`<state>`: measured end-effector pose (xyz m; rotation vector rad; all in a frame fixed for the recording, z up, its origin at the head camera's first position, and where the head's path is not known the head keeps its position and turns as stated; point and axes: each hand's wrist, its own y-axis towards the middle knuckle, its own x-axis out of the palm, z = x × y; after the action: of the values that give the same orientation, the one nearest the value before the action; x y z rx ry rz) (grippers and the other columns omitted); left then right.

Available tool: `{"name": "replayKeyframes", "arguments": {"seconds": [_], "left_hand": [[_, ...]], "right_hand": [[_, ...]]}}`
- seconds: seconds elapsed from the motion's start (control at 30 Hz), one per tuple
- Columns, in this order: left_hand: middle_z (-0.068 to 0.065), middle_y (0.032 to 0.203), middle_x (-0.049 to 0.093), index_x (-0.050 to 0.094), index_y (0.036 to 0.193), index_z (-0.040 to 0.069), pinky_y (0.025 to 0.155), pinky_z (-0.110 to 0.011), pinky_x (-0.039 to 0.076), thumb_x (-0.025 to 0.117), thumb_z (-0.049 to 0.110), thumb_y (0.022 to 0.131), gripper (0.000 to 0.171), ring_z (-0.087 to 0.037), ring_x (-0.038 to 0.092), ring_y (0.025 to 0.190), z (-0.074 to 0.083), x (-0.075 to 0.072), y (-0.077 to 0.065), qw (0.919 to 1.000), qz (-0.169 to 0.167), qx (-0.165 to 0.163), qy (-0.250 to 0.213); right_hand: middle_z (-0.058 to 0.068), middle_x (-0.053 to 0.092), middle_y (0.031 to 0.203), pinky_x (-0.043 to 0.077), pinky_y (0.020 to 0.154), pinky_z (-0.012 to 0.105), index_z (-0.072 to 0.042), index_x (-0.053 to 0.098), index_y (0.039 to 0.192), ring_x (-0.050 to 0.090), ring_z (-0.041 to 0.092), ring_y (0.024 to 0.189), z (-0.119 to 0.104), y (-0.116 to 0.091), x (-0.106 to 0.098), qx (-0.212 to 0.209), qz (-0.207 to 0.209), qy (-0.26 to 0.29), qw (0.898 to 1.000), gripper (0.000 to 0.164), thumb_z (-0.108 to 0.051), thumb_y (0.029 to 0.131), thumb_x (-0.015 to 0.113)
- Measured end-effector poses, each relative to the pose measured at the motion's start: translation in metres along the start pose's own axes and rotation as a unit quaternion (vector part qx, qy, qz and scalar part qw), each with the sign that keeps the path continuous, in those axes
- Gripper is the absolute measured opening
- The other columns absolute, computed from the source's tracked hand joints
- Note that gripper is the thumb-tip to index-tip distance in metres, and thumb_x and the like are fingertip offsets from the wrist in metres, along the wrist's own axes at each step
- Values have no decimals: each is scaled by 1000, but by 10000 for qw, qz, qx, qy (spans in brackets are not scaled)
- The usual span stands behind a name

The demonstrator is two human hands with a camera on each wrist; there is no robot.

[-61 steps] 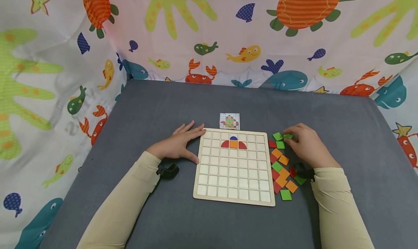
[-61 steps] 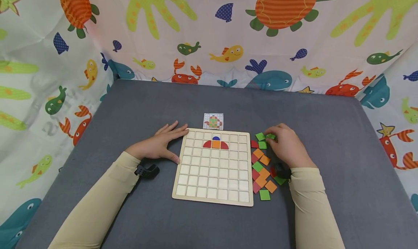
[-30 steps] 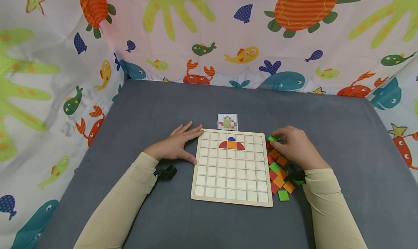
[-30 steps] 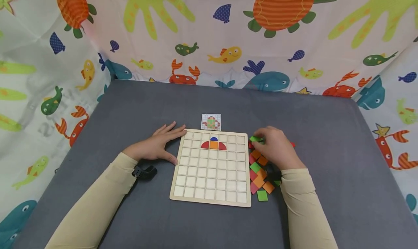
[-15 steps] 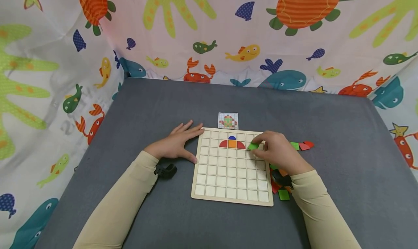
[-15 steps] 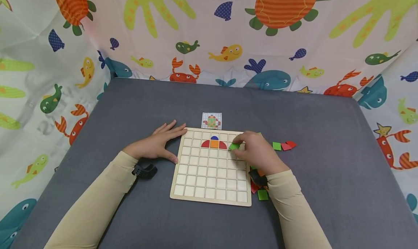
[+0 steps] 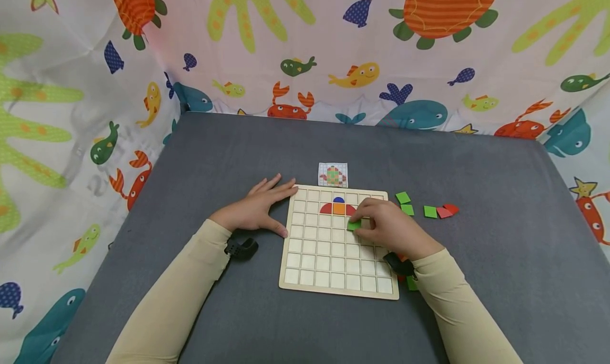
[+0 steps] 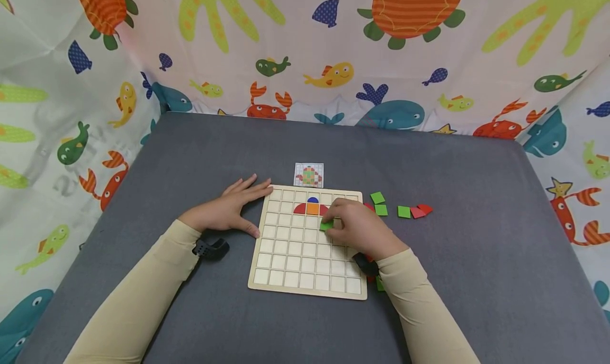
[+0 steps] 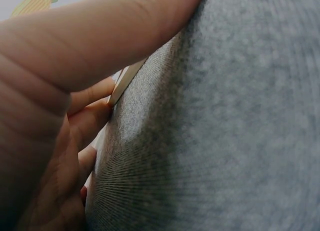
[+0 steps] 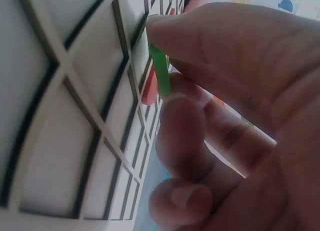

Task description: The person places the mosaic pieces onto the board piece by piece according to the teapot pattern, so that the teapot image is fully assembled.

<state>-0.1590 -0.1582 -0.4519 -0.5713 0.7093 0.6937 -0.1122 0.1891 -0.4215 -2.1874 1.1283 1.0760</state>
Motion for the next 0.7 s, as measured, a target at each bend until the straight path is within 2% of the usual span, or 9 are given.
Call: {"name": "replayKeyframes", "arguments": {"seconds": [0.27, 0.43, 0.7], "left_hand": [[5, 177, 9, 24, 169, 23, 129, -49, -11, 90, 50, 78, 116, -25, -10, 163, -1, -1, 1, 9999, -24, -29, 97], [8, 176, 8, 24, 169, 23, 129, -47, -11, 90, 50, 79, 115, -22, -11, 163, -2, 0, 1, 9999, -48, -71, 77], [9, 176, 8, 23, 169, 24, 129, -48, -11, 91, 50, 79, 116, -21, -11, 163, -2, 1, 1, 9999, -43, -91, 55]], "right_hand": [[-5, 70, 105, 55, 75, 29, -12, 84, 106, 64, 12, 91, 1, 2, 2, -116, -86, -74, 9999, 16, -8, 91, 82], [-5, 70, 105, 56, 76, 30, -12, 84, 108, 65, 12, 93, 2, 2, 4, -243, -19, -221, 9995, 18, -7, 91, 82], [-5, 71, 104, 58, 80, 33, -13, 84, 105, 67, 13, 95, 1, 4, 8, -125, 139, -303, 9994, 16, -7, 91, 82]]}}
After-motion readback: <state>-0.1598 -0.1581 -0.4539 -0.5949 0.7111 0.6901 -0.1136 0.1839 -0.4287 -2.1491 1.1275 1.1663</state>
